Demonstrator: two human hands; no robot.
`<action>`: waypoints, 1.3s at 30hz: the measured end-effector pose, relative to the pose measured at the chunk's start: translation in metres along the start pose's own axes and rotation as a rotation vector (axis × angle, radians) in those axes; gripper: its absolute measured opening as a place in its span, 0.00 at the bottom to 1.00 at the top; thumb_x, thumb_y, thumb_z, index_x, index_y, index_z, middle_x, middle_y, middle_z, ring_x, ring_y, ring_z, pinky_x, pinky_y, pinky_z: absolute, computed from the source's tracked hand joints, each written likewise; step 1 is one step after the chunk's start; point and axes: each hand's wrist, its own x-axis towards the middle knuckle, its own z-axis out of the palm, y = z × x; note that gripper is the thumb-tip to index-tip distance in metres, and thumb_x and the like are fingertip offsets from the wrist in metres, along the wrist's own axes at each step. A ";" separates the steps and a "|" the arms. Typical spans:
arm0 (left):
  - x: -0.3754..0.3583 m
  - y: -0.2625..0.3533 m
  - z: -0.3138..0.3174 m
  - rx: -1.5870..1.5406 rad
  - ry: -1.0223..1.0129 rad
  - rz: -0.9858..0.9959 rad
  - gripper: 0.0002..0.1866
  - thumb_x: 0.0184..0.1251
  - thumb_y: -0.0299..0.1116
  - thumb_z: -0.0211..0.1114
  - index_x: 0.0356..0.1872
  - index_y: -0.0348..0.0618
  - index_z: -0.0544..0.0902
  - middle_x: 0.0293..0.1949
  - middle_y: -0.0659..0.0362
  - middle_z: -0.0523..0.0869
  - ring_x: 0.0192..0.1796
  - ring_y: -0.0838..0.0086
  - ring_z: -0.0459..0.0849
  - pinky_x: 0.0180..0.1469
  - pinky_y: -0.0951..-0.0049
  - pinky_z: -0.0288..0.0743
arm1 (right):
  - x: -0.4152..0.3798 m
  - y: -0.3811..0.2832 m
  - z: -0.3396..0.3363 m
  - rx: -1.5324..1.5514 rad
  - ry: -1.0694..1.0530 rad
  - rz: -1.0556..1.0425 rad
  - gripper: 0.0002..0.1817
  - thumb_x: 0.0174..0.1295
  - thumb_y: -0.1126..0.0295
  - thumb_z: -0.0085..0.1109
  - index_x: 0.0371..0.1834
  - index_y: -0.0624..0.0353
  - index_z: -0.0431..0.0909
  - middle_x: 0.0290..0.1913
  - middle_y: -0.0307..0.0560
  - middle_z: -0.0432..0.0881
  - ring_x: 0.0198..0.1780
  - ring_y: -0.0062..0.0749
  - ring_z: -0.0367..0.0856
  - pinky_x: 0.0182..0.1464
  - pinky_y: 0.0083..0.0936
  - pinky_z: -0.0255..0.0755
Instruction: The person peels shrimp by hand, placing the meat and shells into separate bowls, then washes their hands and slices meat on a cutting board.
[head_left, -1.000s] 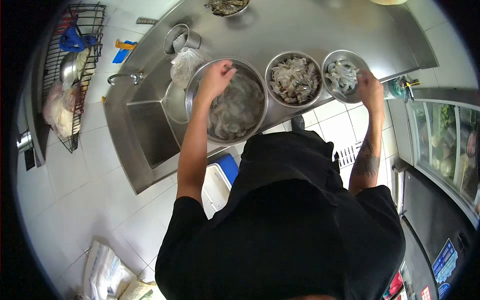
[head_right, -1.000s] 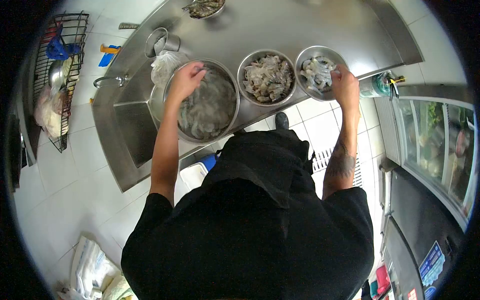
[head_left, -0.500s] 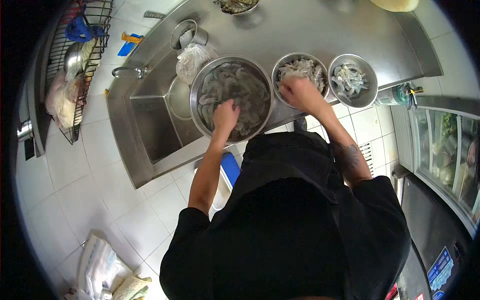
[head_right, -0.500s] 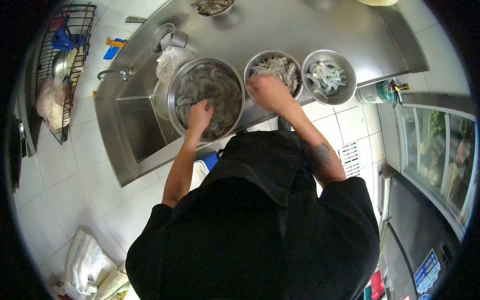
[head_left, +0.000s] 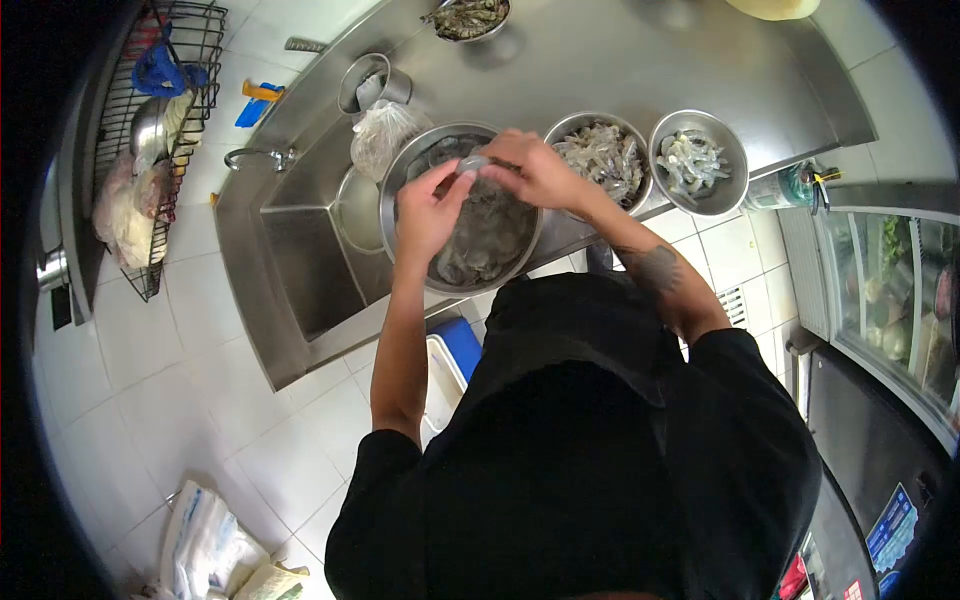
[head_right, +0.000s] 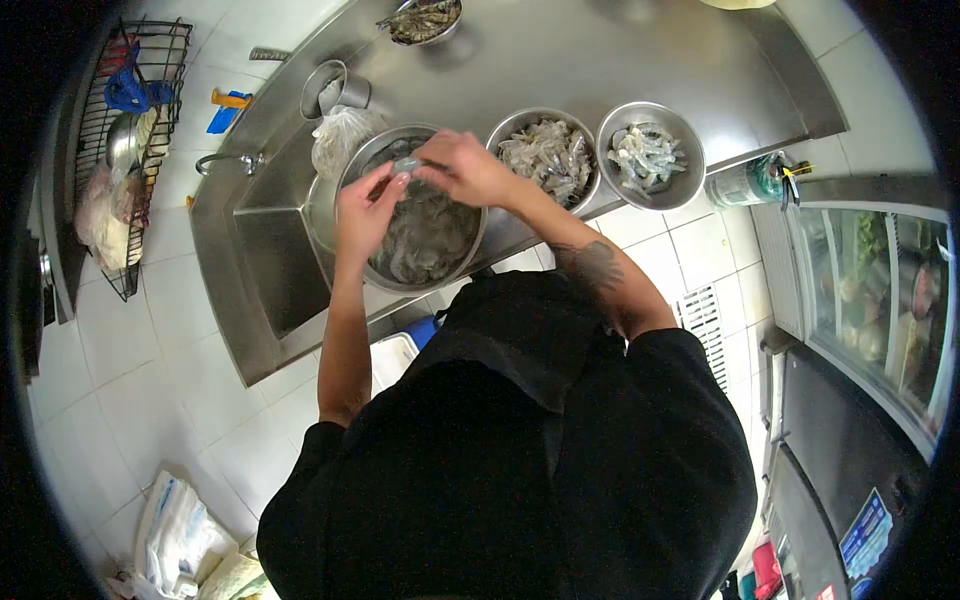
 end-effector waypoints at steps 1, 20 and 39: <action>0.004 0.013 0.007 -0.003 0.005 -0.005 0.17 0.63 0.31 0.72 0.50 0.33 0.85 0.33 0.50 0.89 0.28 0.69 0.84 0.36 0.73 0.78 | -0.003 -0.006 -0.013 -0.043 0.031 0.041 0.13 0.62 0.66 0.65 0.47 0.60 0.82 0.42 0.50 0.83 0.49 0.49 0.79 0.53 0.44 0.69; 0.060 -0.033 0.131 -0.067 -0.198 0.001 0.12 0.61 0.30 0.73 0.43 0.35 0.86 0.28 0.56 0.88 0.30 0.78 0.86 0.33 0.74 0.78 | -0.090 -0.006 -0.073 -0.776 0.029 0.564 0.17 0.63 0.56 0.63 0.45 0.57 0.81 0.52 0.49 0.82 0.58 0.48 0.75 0.51 0.51 0.67; 0.052 0.005 0.070 -0.324 -0.663 -0.097 0.05 0.63 0.23 0.72 0.33 0.32 0.84 0.31 0.57 0.88 0.34 0.78 0.86 0.41 0.77 0.81 | -0.068 -0.020 -0.106 -0.173 -0.164 0.135 0.03 0.63 0.75 0.58 0.35 0.63 0.76 0.34 0.50 0.74 0.44 0.47 0.74 0.48 0.42 0.65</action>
